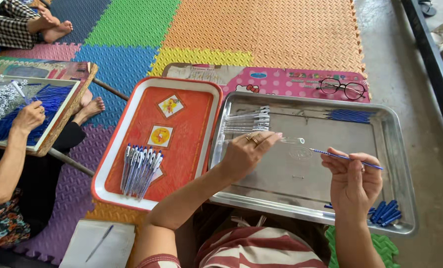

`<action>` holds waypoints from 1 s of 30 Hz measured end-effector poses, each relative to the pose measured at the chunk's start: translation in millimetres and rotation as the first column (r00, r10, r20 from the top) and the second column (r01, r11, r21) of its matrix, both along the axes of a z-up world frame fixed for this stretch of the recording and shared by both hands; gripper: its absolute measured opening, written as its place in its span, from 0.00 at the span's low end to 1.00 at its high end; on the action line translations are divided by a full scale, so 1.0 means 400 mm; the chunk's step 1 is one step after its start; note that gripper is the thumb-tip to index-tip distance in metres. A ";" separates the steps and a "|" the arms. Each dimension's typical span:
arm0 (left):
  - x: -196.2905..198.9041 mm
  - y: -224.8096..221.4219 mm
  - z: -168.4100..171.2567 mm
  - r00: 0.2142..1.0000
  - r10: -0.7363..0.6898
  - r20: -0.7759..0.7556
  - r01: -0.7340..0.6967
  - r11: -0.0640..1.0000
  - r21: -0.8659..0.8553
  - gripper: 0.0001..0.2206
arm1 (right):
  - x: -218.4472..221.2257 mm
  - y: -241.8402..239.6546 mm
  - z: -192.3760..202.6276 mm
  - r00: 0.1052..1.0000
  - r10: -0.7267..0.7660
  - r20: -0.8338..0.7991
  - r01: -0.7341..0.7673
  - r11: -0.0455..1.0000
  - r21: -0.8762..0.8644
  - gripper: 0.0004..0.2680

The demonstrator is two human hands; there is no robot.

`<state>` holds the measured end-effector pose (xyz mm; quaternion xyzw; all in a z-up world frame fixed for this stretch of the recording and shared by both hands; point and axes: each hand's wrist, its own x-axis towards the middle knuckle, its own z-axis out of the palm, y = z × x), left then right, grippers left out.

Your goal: The person assembles pens by inserting ink cartridges into white plastic pen barrels and then attaching blue pen caps. The person handles multiple components from a metal tray and places the assembled pens onto an orange tray.

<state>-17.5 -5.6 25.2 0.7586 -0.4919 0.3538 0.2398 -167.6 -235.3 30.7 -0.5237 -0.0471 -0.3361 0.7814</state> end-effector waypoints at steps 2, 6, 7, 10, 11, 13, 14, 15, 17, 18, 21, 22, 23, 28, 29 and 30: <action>-0.009 0.004 0.013 1.000 0.006 0.030 -0.006 1.000 0.001 0.21 | 0.004 0.000 -0.002 1.000 -0.015 0.005 0.015 0.999 -0.028 0.06; -0.019 0.010 0.015 0.998 -0.013 0.069 0.013 1.000 0.012 0.22 | 0.005 0.008 -0.004 0.999 -0.032 0.011 0.033 0.992 -0.118 0.05; -0.024 0.013 0.011 0.998 -0.014 0.067 0.013 1.000 0.013 0.22 | 0.000 0.006 -0.013 0.999 -0.032 0.009 0.033 0.993 -0.117 0.05; -0.014 0.007 -0.026 0.991 0.014 0.130 -0.018 0.999 0.028 0.22 | 0.004 0.001 -0.029 0.999 -0.034 -0.015 0.030 0.978 -0.206 0.05; -0.008 -0.001 -0.060 0.981 0.049 0.190 -0.051 0.999 0.009 0.16 | 0.004 0.002 -0.032 0.997 -0.061 -0.052 0.045 0.964 -0.261 0.06; -0.013 -0.007 -0.101 0.961 0.085 0.262 -0.082 0.996 -0.021 0.11 | 0.010 -0.001 -0.035 0.993 -0.091 -0.073 0.063 0.945 -0.322 0.07; -0.028 -0.004 -0.112 0.975 0.041 0.219 -0.039 0.999 -0.012 0.11 | 0.011 -0.003 -0.037 0.994 -0.045 -0.099 0.011 0.948 -0.319 0.05; -0.042 -0.001 -0.122 0.985 -0.003 0.175 0.004 1.000 -0.005 0.10 | 0.011 -0.005 -0.039 0.992 0.002 -0.126 -0.041 0.948 -0.315 0.04; -0.120 0.020 -0.071 0.986 -0.121 -0.116 0.114 0.991 -0.064 0.10 | -0.003 0.003 -0.025 0.991 -0.007 -0.135 -0.049 0.913 -0.405 0.04; -0.161 0.036 -0.045 0.883 -0.245 -0.400 0.204 0.969 -0.143 0.10 | -0.011 0.011 -0.019 0.988 -0.017 -0.155 -0.061 0.874 -0.481 0.04; -0.243 0.036 -0.052 0.549 -0.508 -0.663 0.273 0.859 -0.432 0.09 | -0.011 0.052 -0.062 0.986 -0.004 -0.166 -0.070 0.896 -0.439 0.23; -0.258 0.039 -0.061 0.550 -0.514 -0.658 0.280 0.856 -0.434 0.09 | -0.009 0.067 -0.053 0.987 -0.010 -0.160 -0.063 0.895 -0.442 0.23; -0.272 0.042 -0.071 0.417 -0.552 -0.722 0.195 0.830 -0.522 0.10 | -0.006 0.082 -0.046 0.996 -0.038 -0.078 -0.007 0.863 -0.505 0.24; -0.310 0.046 -0.135 0.093 -0.651 -0.753 -0.025 0.755 -0.656 0.13 | -0.010 0.153 -0.020 0.995 -0.082 0.055 0.097 0.730 -0.677 0.13; -0.315 0.049 -0.131 0.082 -0.675 -0.733 -0.033 0.733 -0.679 0.12 | -0.016 0.166 -0.017 0.997 -0.066 0.042 0.076 0.697 -0.713 0.12; -0.316 0.050 -0.126 0.073 -0.699 -0.711 -0.042 0.710 -0.703 0.11 | -0.018 0.177 -0.013 0.998 -0.050 0.029 0.055 0.662 -0.747 0.12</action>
